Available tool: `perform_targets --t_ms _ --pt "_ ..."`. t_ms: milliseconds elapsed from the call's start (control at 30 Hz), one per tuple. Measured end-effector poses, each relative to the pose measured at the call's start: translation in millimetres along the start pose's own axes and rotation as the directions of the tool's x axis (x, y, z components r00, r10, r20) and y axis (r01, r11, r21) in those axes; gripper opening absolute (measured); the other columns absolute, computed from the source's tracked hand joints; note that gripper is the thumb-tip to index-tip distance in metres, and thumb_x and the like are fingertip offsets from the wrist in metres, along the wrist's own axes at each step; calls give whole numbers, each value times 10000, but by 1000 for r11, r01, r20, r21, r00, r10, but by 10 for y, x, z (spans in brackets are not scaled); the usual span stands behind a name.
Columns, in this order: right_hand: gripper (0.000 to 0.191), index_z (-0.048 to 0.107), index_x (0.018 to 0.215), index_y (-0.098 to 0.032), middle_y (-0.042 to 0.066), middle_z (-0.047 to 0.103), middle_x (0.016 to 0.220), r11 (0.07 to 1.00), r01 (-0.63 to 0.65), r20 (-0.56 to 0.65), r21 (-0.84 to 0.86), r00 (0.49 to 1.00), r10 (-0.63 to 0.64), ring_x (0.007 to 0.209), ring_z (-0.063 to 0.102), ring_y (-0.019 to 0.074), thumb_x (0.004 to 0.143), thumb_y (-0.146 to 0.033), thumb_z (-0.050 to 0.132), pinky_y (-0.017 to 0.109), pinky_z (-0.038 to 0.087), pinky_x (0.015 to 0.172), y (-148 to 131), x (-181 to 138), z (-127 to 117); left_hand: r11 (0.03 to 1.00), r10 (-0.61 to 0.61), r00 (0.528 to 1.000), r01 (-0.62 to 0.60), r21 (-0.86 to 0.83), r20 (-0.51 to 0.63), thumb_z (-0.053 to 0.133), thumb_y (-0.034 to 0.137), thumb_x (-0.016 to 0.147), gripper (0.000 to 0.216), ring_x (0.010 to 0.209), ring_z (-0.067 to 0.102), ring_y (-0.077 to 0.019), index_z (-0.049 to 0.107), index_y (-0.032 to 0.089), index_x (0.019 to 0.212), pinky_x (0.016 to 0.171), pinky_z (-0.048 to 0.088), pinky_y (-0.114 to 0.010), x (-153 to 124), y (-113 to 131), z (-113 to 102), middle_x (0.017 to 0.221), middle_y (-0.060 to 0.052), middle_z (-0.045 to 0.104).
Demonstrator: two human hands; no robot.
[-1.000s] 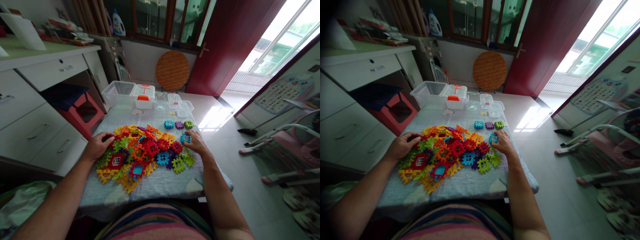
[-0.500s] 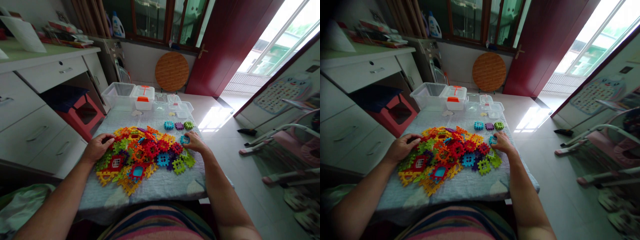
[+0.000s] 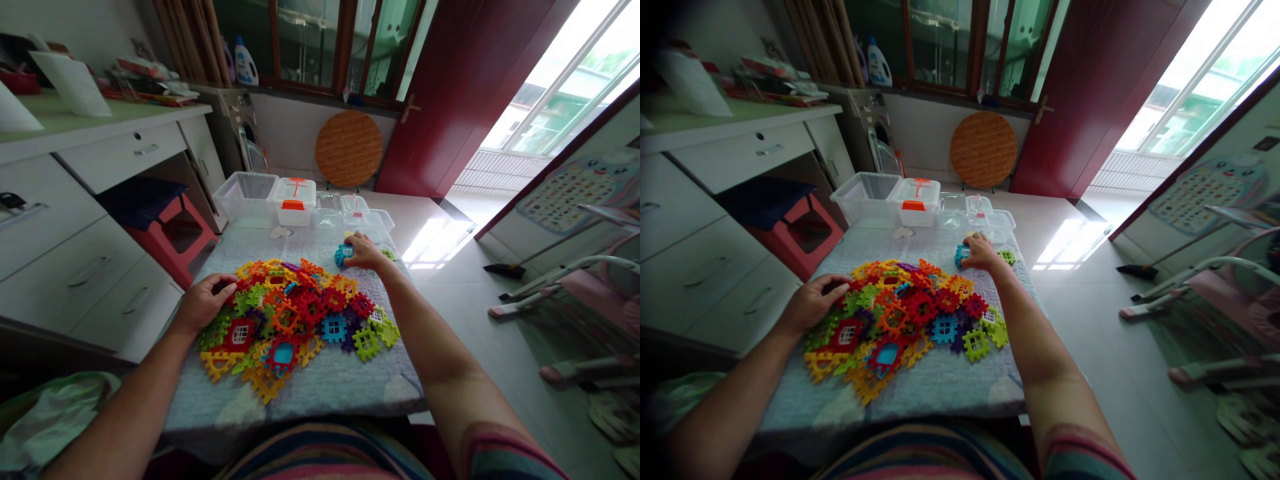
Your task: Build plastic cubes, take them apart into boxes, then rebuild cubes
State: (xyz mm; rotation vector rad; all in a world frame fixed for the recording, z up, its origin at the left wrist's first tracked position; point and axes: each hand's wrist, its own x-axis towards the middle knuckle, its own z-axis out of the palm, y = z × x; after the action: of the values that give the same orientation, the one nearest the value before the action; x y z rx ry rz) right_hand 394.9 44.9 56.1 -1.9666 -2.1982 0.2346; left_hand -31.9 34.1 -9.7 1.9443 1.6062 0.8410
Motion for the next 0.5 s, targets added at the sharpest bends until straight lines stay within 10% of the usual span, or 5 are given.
perform_targets --t_ms 500 --pt "693 556 1299 -210 126 597 1315 993 81 182 -88 981 -64 1217 507 372 651 -290 789 477 403 991 47 149 111 1000 -6 1000 6 -6 16 575 537 778 411 868 683 -214 700 206 988 801 531 -274 -14 47 -10 998 -37 750"
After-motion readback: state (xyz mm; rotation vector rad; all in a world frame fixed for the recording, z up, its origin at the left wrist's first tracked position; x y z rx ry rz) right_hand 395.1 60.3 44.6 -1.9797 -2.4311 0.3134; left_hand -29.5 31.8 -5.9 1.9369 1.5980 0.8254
